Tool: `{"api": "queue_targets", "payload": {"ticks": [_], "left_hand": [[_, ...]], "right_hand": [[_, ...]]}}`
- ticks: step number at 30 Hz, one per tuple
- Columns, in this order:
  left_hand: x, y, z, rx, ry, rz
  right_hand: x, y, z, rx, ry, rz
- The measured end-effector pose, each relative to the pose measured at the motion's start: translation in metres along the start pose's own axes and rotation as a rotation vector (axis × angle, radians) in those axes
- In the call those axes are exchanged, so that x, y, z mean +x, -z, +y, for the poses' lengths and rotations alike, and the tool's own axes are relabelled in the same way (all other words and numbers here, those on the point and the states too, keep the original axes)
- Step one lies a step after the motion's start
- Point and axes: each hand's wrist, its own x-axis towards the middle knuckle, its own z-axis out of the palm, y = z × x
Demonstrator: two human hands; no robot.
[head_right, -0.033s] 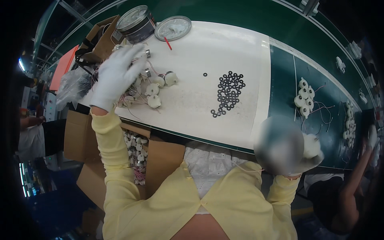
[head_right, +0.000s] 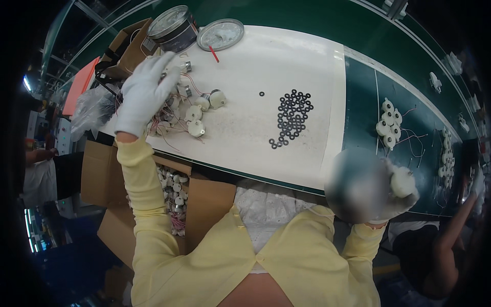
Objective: The person assembles small white electronic components by inserting black washers into their centers and placing them on a green workbench. They handle the components one at a time, using a red-handled tool to apply a substance to the finished units.
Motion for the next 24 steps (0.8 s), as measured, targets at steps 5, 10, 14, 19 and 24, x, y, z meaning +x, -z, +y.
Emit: {"api": "queue_targets", "payload": {"ticks": [5, 10, 14, 19, 24], "left_hand": [[-0.017, -0.033, -0.033, 0.206, 0.205, -0.36], [0.005, 0.001, -0.012, 0.106, 0.275, -0.438], [-0.014, -0.007, -0.028, 0.215, 0.556, -0.493], [0.007, 0.015, -0.04, 0.135, 0.51, -0.247], [0.029, 0.047, -0.038, -0.181, 0.521, 0.089]], "right_hand": [[0.031, 0.0, -0.03, -0.071, 0.008, -0.06], [0.035, -0.005, -0.044, -0.062, 0.026, -0.177], [0.035, -0.006, -0.037, -0.02, 0.01, -0.157], [0.04, -0.013, -0.026, -0.099, -0.098, -0.186], [-0.05, 0.053, -0.024, -0.108, 0.002, 0.207]]}}
